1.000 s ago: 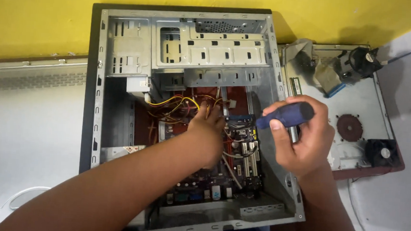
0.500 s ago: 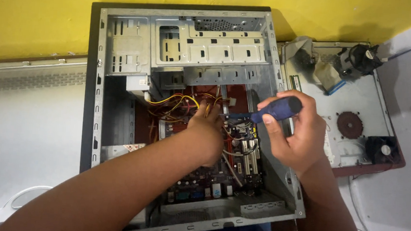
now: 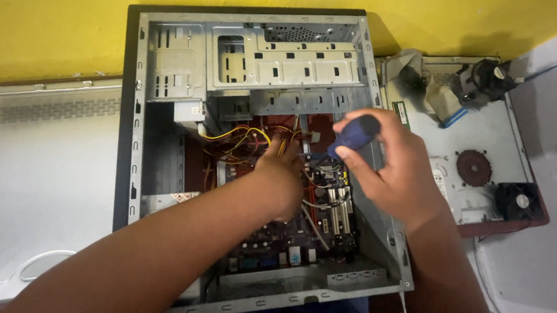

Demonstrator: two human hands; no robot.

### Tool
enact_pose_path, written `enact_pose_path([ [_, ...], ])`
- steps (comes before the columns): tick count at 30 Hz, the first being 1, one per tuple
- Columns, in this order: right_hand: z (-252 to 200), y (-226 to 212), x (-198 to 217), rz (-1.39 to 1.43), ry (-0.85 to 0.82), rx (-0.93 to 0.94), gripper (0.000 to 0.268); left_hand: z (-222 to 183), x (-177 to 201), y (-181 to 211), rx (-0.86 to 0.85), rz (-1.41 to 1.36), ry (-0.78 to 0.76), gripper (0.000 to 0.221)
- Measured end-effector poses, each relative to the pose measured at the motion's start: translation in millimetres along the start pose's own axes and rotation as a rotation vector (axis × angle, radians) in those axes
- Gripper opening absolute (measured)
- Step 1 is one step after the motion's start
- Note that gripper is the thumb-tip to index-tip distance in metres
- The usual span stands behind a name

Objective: The person is disassembling a desktop computer, first removing a cooling fan and then unscrewing and lifting out the motherboard.

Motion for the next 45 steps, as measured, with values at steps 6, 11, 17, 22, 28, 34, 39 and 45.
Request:
enact_pose_path([
  [6,18.2,-1.1,0.6,-0.006,-0.081,0.087,0.036,9.1,-5.3,-3.0,0.001,-0.030,0.065,0.070],
  [11,23.6,-0.8,-1.5,-0.136,0.022,0.002,0.057,11.6,-8.4,-2.3,0.007,-0.031,0.094,0.066],
  [17,16.7,-18.5,0.8,-0.133,0.097,-0.012,0.051,4.3,-0.5,-3.3,0.003,-0.048,0.026,0.071],
  [22,30.7,-0.1,8.5,-0.183,0.003,0.052,0.036,1.4,0.6,-3.5,0.013,-0.053,0.012,0.073],
  [28,38.4,9.9,13.7,0.116,-0.197,0.124,0.056,-17.3,8.7,-10.3,-0.006,-0.060,0.021,0.058],
  [34,28.1,27.4,22.7,0.229,-0.296,0.169,0.042,-0.8,5.3,-39.2,-0.107,-0.345,0.418,0.040],
  [39,24.1,12.0,20.6,0.105,-0.155,0.130,0.033,-1.9,7.1,-44.9,-0.521,-0.840,0.701,0.030],
  [45,22.5,-9.3,19.7,-0.005,-0.114,0.119,0.066,-6.7,18.2,-45.7,-0.305,-0.859,0.704,0.014],
])
Point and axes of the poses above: each hand's wrist, its own z-axis towards the middle knuckle, its own x-axis out of the back of the hand, y = z × x, the point moved 1 cm from there along z, towards the middle knuckle, and after that the axes turned 13 degrees about -y, right-handed, at the moved point
